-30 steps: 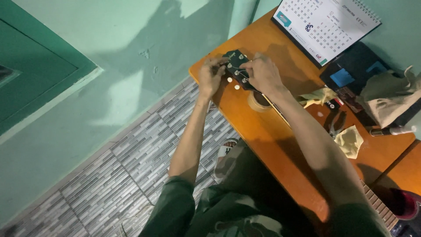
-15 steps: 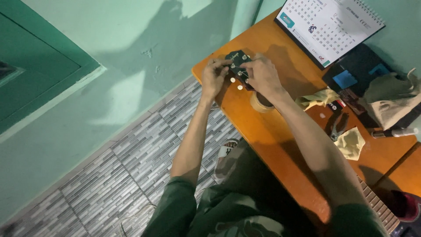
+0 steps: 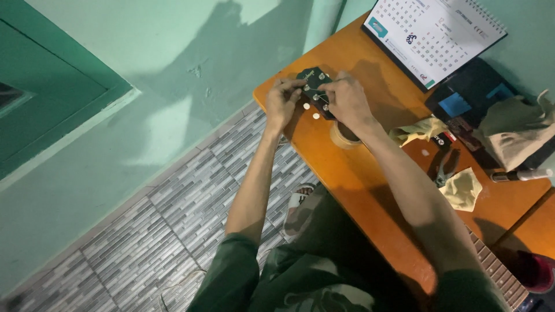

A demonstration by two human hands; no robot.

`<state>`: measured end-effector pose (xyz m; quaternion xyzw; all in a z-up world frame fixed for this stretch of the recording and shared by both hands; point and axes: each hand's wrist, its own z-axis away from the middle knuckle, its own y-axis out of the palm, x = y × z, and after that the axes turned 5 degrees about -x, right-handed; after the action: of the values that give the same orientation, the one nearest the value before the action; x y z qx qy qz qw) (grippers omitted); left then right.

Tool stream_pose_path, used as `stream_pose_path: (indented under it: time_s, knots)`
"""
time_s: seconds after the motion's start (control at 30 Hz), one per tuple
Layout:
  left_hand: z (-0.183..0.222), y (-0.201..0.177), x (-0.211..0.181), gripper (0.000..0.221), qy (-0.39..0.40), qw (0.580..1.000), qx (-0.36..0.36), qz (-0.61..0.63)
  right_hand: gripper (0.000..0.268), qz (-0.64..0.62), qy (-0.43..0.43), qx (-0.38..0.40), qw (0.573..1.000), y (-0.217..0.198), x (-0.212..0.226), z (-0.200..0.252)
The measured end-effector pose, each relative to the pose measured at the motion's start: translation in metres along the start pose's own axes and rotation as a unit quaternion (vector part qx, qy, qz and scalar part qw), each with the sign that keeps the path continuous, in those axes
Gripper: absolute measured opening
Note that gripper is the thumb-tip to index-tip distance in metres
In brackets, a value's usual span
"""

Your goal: Replacing and winding new strings on an electric guitar at a workbench.

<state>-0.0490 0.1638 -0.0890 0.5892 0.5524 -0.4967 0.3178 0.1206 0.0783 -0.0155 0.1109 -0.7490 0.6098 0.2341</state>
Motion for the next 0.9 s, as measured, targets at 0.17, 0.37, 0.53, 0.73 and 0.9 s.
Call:
stream_pose_path:
  time_s: [0.17,0.37,0.53,0.73,0.9]
  knots:
    - [0.000,-0.002,-0.007,0.028,-0.001,1.000,-0.003,0.026,0.035,0.001,-0.020,-0.002,1.000,-0.010,0.011,0.004]
    - [0.000,-0.001,0.000,0.026,0.001,1.000,0.010,0.003,0.037,0.011,-0.014,0.005,1.000,0.001,-0.001,-0.001]
    - [-0.001,-0.001,-0.004,0.025,-0.004,1.000,0.014,-0.015,0.034,0.023,-0.005,0.013,1.000,-0.007,0.016,0.002]
    - [-0.007,-0.015,-0.044,0.022,0.033,0.993,0.043,-0.108,0.024,0.028,0.053,0.009,0.998,0.018,0.021,-0.005]
    - [-0.036,-0.017,-0.030,0.014,0.087,0.983,0.101,-0.122,0.026,0.007,0.046,-0.031,0.998,0.031,0.008,-0.016]
